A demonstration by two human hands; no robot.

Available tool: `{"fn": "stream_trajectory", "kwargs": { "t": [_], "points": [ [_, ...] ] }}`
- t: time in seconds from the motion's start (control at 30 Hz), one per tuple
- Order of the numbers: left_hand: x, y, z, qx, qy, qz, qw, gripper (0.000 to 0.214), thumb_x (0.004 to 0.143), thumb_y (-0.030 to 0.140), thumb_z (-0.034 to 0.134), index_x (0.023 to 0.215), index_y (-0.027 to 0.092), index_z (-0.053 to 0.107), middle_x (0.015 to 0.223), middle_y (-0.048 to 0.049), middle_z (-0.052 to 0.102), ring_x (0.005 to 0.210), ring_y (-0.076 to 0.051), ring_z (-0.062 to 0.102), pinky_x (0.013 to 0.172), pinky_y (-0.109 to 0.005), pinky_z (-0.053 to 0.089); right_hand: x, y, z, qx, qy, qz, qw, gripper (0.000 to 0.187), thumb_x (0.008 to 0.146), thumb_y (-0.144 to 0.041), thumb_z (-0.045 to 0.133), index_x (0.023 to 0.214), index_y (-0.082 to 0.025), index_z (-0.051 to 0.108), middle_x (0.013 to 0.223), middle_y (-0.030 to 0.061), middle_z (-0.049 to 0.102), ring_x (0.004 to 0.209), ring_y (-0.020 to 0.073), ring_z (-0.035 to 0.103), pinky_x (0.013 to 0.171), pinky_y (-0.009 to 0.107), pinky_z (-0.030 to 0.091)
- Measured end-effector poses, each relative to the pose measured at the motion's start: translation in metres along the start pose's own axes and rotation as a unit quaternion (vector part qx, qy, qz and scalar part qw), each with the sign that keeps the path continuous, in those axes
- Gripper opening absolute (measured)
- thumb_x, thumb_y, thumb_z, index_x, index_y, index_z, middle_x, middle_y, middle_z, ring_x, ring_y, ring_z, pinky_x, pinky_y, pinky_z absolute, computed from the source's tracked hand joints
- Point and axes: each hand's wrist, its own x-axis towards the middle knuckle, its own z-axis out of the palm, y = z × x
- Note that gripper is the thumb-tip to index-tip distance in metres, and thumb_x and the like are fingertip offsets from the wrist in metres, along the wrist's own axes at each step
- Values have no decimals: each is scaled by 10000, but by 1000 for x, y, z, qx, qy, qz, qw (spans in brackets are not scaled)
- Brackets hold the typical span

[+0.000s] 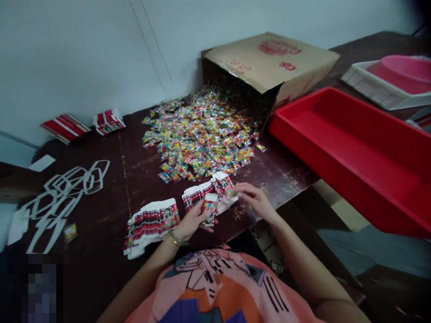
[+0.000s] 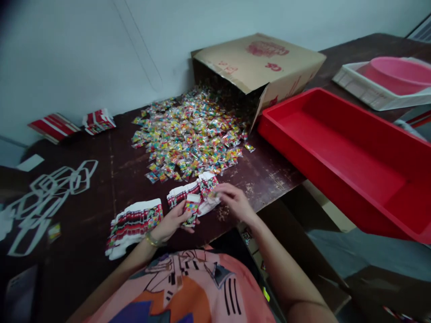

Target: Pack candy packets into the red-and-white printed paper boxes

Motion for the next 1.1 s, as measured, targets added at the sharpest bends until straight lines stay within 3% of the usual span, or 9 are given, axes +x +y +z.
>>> {"fn": "stream_trajectory", "kwargs": {
  "t": [0.07, 0.2, 0.3, 0.43, 0.63, 0.77, 0.87, 0.97, 1.1],
  "points": [
    [9, -6, 9, 9, 5, 26, 1000, 643, 767, 351, 679, 1351, 246, 431, 1271, -120, 534, 882, -217, 612, 586, -281, 554, -4, -23, 18, 35, -58, -16, 998, 220, 906, -335, 546, 1022, -225, 696, 1027, 56, 658, 943, 174, 609, 857, 308, 469],
    [14, -11, 18, 27, 8, 55, 998, 685, 771, 306, 672, 1399, 296, 400, 1366, -98, 470, 858, -192, 602, 572, -260, 546, 6, -35, 30, 20, 47, 26, 998, 229, 859, -353, 613, 1021, -193, 638, 843, 31, 643, 747, 148, 588, 687, 260, 477],
    [11, -10, 21, 32, 5, 50, 998, 715, 795, 306, 644, 1436, 294, 328, 1309, -111, 501, 855, -197, 609, 584, -283, 557, 8, -32, 36, -15, 16, -5, 1000, 181, 870, -356, 602, 942, -195, 637, 802, 25, 631, 731, 150, 572, 693, 270, 472],
    [3, -11, 25, -9, -11, 26, 1000, 726, 799, 301, 639, 1440, 295, 299, 1270, -108, 522, 820, -187, 611, 587, -297, 561, 1, -27, 52, -114, 23, -84, 990, 162, 885, -335, 584, 849, -217, 689, 979, 71, 616, 956, 210, 532, 883, 372, 433],
    [-6, -15, 25, -81, -13, 5, 997, 759, 756, 285, 694, 1424, 294, 336, 1214, -88, 577, 801, -183, 627, 637, -325, 564, -19, -30, 57, -77, -39, -70, 994, 241, 935, -326, 494, 922, -238, 718, 1272, 72, 508, 1199, 242, 445, 1038, 440, 328],
    [-4, -15, 24, -103, 19, 1, 994, 596, 817, 508, 579, 1303, 169, 512, 990, -113, 664, 712, -193, 627, 554, -298, 530, -30, -30, 55, 109, 1, 57, 992, 286, 912, -368, 522, 1162, -277, 626, 1192, 63, 546, 959, 180, 578, 865, 358, 473],
    [-1, -13, 24, -96, 46, -6, 994, 597, 832, 605, 475, 1129, 110, 629, 869, -121, 681, 656, -193, 615, 503, -285, 502, -33, -25, 58, 330, -56, 225, 915, 341, 810, -379, 661, 1114, -228, 619, 924, 23, 603, 630, 93, 555, 624, 252, 503],
    [-1, -8, 24, -62, 60, -9, 996, 480, 810, 523, 535, 1045, 124, 658, 799, -86, 681, 657, -195, 609, 508, -283, 496, -31, -23, 60, 422, -114, 286, 853, 364, 720, -322, 748, 1045, -197, 641, 895, 12, 623, 620, 78, 577, 646, 240, 519],
    [-4, 1, 27, 25, 46, 37, 998, 340, 775, 364, 569, 1018, 144, 659, 847, -61, 669, 751, -193, 599, 561, -256, 478, -25, -30, 58, 340, -118, 220, 906, 331, 747, -282, 710, 1067, -213, 660, 961, 20, 647, 660, 96, 599, 646, 250, 522]
  ]
}}
